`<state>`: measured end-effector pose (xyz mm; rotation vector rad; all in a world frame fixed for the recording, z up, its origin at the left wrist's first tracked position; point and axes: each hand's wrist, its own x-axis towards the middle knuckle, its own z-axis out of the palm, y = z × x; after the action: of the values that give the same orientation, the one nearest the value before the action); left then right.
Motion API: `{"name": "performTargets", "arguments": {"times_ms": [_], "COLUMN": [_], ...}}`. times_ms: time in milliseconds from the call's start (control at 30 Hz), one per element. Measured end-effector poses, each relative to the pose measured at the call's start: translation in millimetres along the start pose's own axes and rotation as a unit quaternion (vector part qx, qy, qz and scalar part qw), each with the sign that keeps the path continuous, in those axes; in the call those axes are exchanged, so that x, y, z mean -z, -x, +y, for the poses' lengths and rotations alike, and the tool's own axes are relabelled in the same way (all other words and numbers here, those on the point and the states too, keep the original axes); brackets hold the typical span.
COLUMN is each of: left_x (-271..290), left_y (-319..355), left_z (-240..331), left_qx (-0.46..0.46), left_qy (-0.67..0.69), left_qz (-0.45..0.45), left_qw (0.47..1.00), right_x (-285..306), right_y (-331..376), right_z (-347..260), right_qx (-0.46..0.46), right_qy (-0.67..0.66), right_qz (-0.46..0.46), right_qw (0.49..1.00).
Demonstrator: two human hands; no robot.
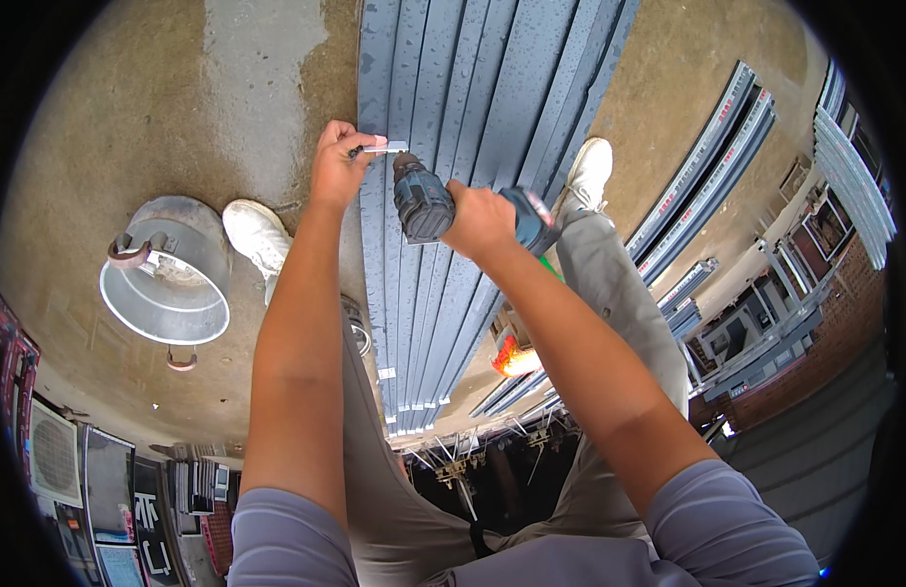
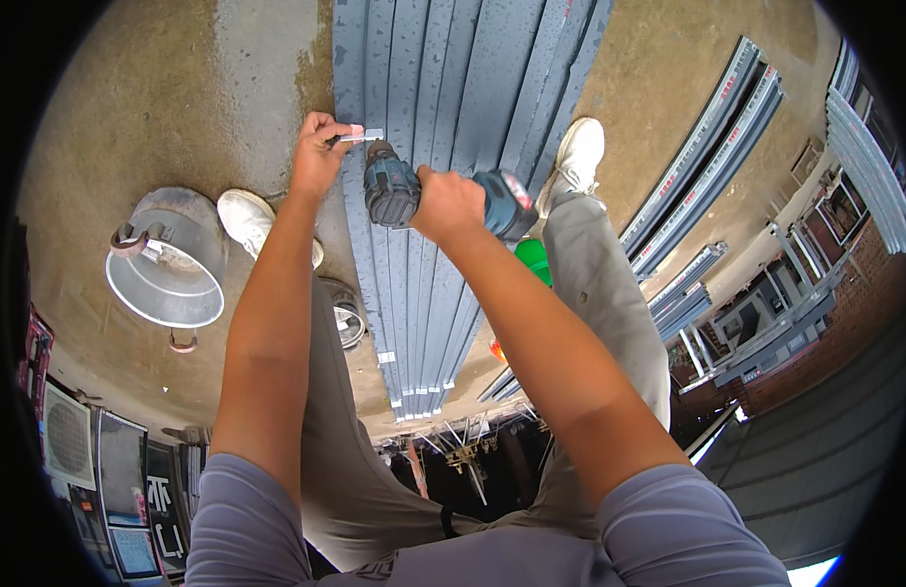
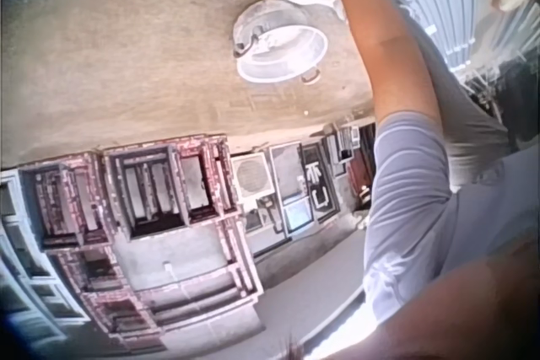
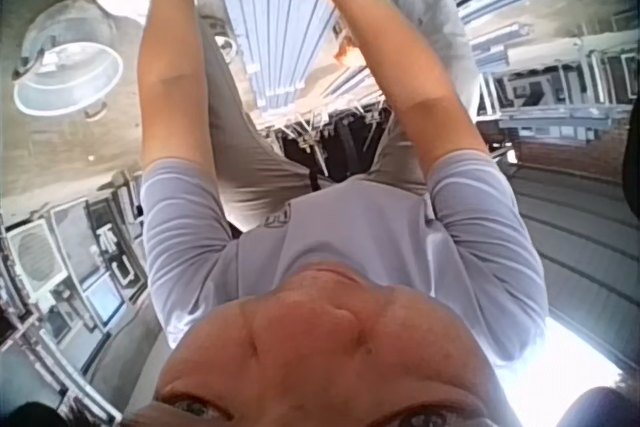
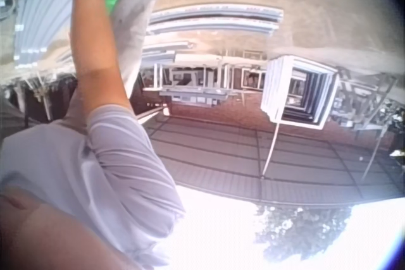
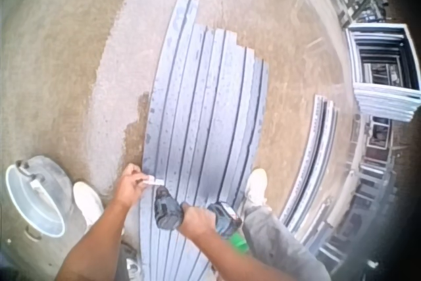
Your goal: The person uses a cordless drill to attach metal brackets to long metal bars laid on the floor. They repeatedly pick up brackets and screws, position them on the bars, and drive screws to secure them.
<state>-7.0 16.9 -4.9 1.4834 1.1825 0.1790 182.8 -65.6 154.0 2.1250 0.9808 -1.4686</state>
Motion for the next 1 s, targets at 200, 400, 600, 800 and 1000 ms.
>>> {"name": "performTargets", "arguments": {"times_ms": [200, 400, 600, 800, 1000], "left_x": [-2, -2, -1, -5, -14], "left_y": [-3, 1, 1, 8, 25], "left_z": [2, 6, 17, 20, 35], "left_qx": [-0.006, 0.022, 0.049, 0.012, 0.008], "left_qy": [0.011, 0.006, -0.005, -0.053, -0.136], "left_qz": [0.012, 0.008, 0.01, 0.069, 0.175], "left_qw": [1.0, 1.0, 0.999, 0.996, 0.975], "right_x": [1, 8, 14, 4, 43], "right_y": [0, -1, -4, 14, 75], "right_z": [0, -2, 3, 11, 41], "right_qx": [0.002, 0.004, 0.038, 0.074, 0.197], "right_qy": [0.0, 0.025, 0.058, 0.041, 0.093], "right_qz": [0.01, -0.013, 0.007, 0.053, 0.036], "right_qw": [1.0, 1.0, 0.998, 0.995, 0.975]}}
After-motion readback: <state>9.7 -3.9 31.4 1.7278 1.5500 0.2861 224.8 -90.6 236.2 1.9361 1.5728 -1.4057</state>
